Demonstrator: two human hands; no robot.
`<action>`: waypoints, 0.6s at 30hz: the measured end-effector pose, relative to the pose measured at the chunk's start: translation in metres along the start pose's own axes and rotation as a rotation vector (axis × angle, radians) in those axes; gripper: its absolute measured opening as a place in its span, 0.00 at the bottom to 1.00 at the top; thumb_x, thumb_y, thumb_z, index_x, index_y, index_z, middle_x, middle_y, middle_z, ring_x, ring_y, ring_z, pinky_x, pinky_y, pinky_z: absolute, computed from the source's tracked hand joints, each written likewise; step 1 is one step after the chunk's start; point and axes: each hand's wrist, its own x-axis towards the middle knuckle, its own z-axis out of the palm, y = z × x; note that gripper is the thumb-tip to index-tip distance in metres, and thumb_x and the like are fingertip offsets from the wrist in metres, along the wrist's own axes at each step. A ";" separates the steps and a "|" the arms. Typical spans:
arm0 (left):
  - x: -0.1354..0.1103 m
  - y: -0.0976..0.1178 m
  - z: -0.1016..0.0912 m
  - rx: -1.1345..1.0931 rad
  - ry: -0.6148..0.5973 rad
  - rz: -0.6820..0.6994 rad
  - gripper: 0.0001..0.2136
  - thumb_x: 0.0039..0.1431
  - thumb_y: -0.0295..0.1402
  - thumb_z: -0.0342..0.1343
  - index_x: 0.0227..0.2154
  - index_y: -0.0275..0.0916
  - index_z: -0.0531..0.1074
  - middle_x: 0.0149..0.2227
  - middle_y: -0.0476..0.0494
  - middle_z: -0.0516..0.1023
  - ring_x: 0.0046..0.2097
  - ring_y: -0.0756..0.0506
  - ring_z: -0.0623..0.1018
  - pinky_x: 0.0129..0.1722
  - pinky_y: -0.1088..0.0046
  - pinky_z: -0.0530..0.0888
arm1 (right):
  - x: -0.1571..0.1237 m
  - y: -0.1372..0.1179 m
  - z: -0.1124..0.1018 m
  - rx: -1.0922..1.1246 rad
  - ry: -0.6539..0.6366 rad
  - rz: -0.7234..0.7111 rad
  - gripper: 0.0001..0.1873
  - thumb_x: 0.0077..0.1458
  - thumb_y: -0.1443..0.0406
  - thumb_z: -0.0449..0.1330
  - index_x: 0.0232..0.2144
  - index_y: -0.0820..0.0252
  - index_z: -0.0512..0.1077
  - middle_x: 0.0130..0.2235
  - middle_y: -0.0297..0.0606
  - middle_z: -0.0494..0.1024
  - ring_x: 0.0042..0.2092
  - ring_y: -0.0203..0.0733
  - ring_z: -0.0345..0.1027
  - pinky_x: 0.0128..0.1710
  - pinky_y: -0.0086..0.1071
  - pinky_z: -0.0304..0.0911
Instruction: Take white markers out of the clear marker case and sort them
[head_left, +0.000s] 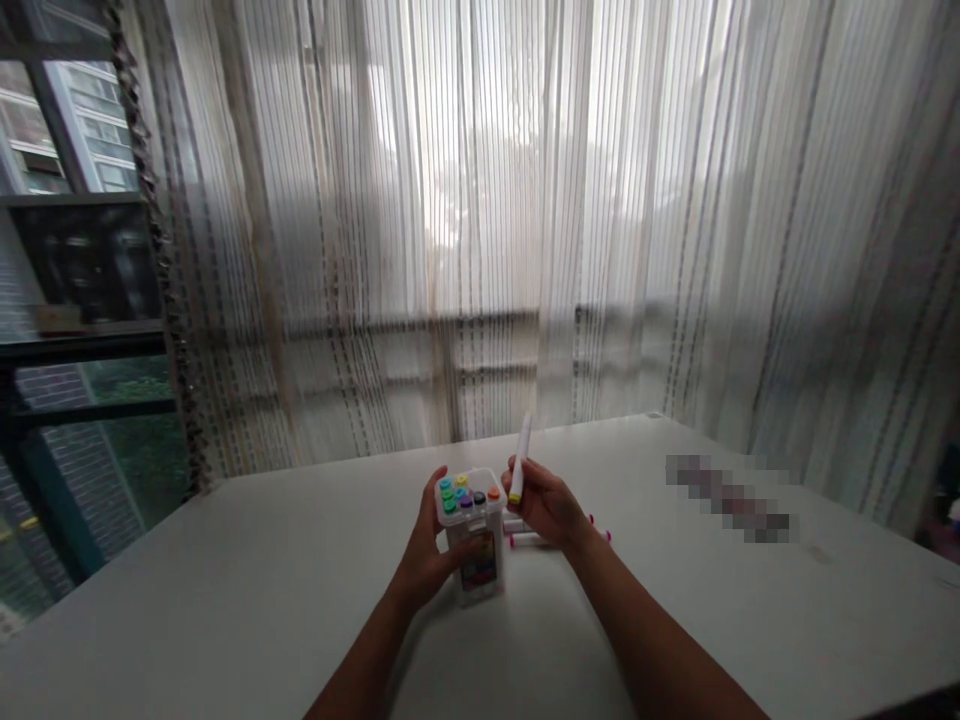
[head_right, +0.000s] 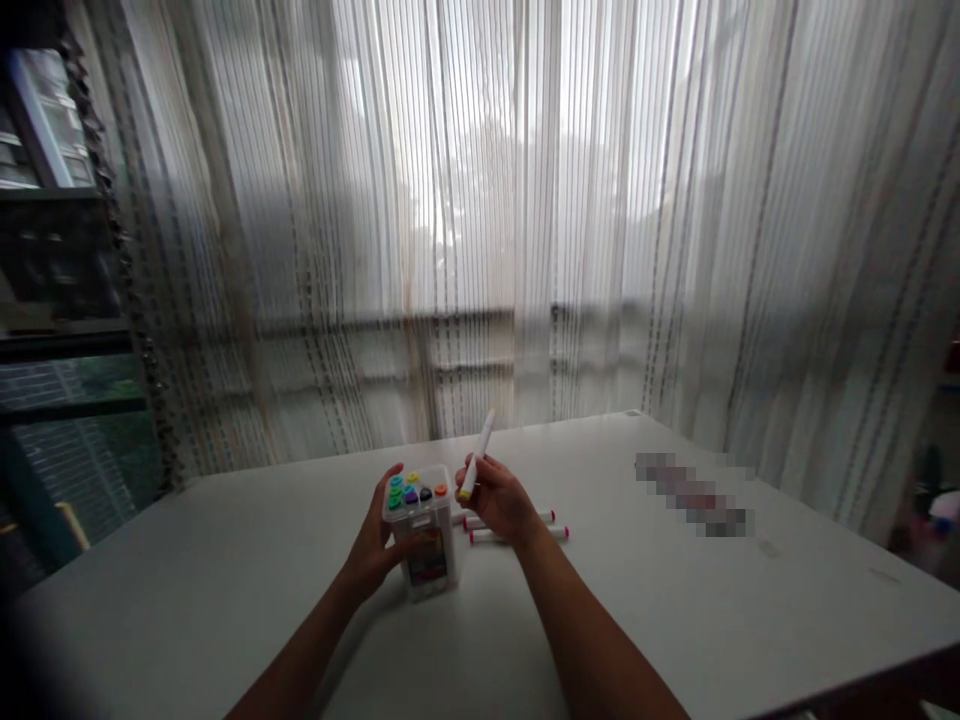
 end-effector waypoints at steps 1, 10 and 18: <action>0.002 0.001 -0.001 -0.005 0.003 0.013 0.46 0.40 0.40 0.67 0.59 0.42 0.45 0.54 0.36 0.66 0.55 0.34 0.68 0.54 0.59 0.64 | 0.000 0.000 0.000 0.000 0.001 0.002 0.09 0.53 0.62 0.60 0.32 0.62 0.66 0.28 0.35 0.73 0.26 0.33 0.68 0.25 0.25 0.64; 0.032 0.023 -0.009 -0.034 -0.027 0.201 0.30 0.47 0.47 0.60 0.51 0.41 0.60 0.56 0.36 0.61 0.56 0.34 0.65 0.49 0.60 0.68 | 0.001 0.000 -0.001 0.000 0.001 -0.006 0.09 0.53 0.63 0.60 0.32 0.62 0.66 0.28 0.35 0.73 0.26 0.32 0.68 0.26 0.25 0.65; 0.008 0.003 -0.001 -0.038 -0.011 0.076 0.39 0.42 0.42 0.65 0.56 0.41 0.52 0.51 0.38 0.68 0.51 0.35 0.71 0.52 0.60 0.65 | 0.002 0.002 -0.003 -0.011 0.022 0.010 0.09 0.53 0.62 0.60 0.32 0.62 0.66 0.28 0.35 0.73 0.26 0.33 0.68 0.26 0.26 0.64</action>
